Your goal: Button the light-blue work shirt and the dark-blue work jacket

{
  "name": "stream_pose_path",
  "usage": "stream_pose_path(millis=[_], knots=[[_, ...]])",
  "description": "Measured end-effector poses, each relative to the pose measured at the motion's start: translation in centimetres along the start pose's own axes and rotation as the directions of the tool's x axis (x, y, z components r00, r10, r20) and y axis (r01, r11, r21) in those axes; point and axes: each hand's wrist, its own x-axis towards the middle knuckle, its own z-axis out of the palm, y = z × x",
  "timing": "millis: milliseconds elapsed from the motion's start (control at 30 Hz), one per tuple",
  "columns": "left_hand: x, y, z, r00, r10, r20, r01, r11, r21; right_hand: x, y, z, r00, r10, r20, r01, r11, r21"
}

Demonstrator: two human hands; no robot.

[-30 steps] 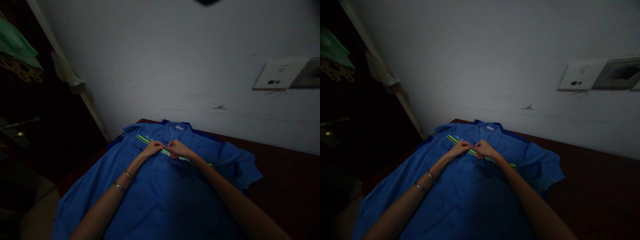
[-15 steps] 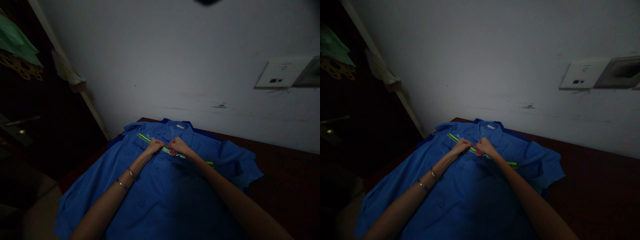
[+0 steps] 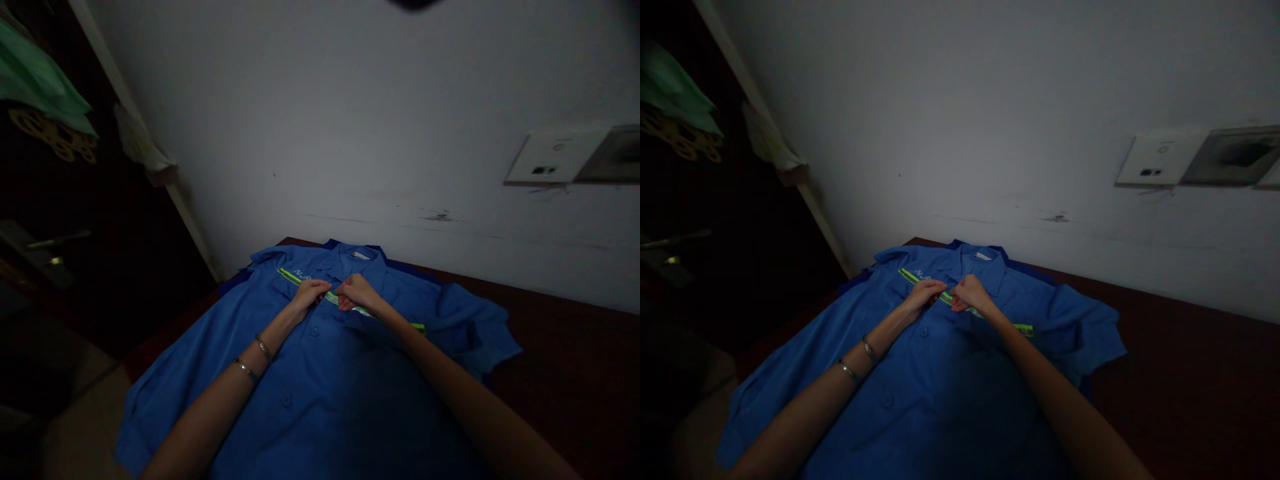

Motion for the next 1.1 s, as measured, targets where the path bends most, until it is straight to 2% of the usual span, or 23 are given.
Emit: stream_pose_path(millis=[167,333,400,600,800,933,1100], knots=[[-0.7,0.5,-0.1,0.999,0.038,0.017,-0.039,0.998,0.046,0.0,0.5,0.2,0.999,-0.043,-0.007,0.043,0.999,0.008],[-1.1,1.1,-0.8,0.994,0.004,0.109,-0.027,0.977,0.212,0.0,1.0,0.2,0.993,-0.111,-0.031,0.111,0.994,-0.011],[-1.2,1.1,-0.9,0.993,-0.016,0.114,-0.015,0.965,0.263,-0.1,1.0,0.1,0.99,-0.141,-0.021,0.14,0.989,-0.044],[-1.4,1.0,0.0,0.999,0.031,-0.011,-0.027,0.968,0.248,-0.4,0.9,-0.4,0.974,-0.225,0.019,0.225,0.965,-0.131],[-1.5,1.1,0.6,0.996,0.04,-0.077,-0.024,0.98,0.197,0.0,1.4,-0.4,0.962,-0.274,0.013,0.27,0.936,-0.225],[-1.4,0.9,0.4,0.998,0.042,-0.043,-0.032,0.976,0.214,0.3,1.7,-0.3,0.954,-0.299,-0.007,0.282,0.909,-0.306],[-1.2,0.8,-0.4,0.995,0.028,0.091,-0.047,0.977,0.21,-0.2,1.6,0.0,0.946,-0.324,-0.012,0.297,0.88,-0.371]])
